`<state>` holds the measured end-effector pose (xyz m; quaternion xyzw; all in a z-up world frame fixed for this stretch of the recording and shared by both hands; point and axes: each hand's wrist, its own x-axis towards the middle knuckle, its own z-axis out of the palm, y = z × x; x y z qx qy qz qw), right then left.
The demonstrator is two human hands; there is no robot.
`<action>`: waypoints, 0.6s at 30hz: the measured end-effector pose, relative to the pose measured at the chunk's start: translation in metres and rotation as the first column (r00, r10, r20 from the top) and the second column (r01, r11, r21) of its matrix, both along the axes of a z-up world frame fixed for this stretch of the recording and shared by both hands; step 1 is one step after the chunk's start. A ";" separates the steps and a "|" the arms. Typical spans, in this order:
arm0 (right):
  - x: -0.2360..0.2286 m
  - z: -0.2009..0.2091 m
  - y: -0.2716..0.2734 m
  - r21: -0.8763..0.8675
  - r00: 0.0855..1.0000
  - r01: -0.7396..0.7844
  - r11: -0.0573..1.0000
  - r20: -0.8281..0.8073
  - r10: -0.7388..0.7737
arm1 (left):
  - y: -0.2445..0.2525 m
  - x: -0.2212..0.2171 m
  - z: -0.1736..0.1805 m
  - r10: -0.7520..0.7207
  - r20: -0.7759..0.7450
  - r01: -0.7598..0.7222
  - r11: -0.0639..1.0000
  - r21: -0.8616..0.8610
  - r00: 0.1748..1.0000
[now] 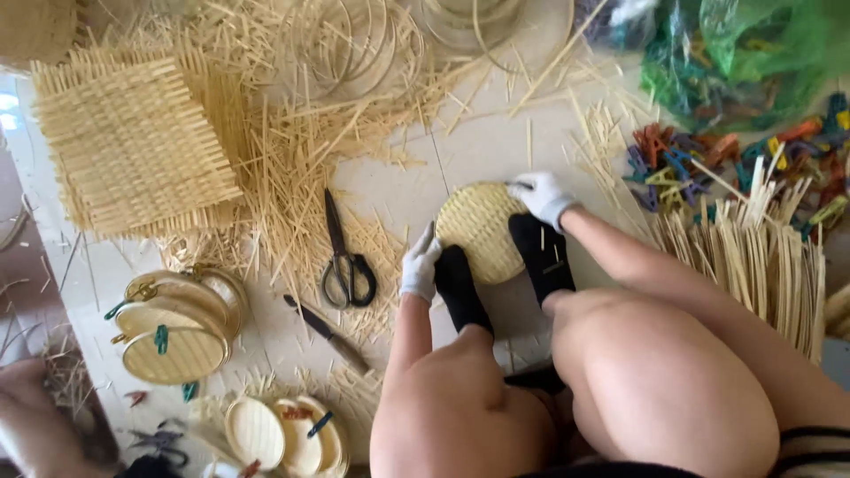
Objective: Assembling and weaving bamboo strips onto circular frames to create fans.
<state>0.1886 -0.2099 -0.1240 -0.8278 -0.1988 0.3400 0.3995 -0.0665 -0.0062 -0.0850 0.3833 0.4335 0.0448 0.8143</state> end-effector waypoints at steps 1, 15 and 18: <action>-0.005 -0.006 0.001 -0.002 1.000 0.006 1.000 -0.009 -0.006 | -0.002 0.001 0.008 -0.006 -0.009 0.006 1.000 -0.002 1.000; 0.036 0.078 0.035 0.344 0.875 0.189 0.920 -0.484 0.001 | 0.061 0.035 0.082 -0.131 -0.120 0.177 0.801 0.572 0.984; 0.034 0.142 0.037 0.651 0.785 0.170 0.740 -0.544 0.298 | 0.089 0.046 0.074 0.058 0.056 -0.073 0.946 0.316 0.997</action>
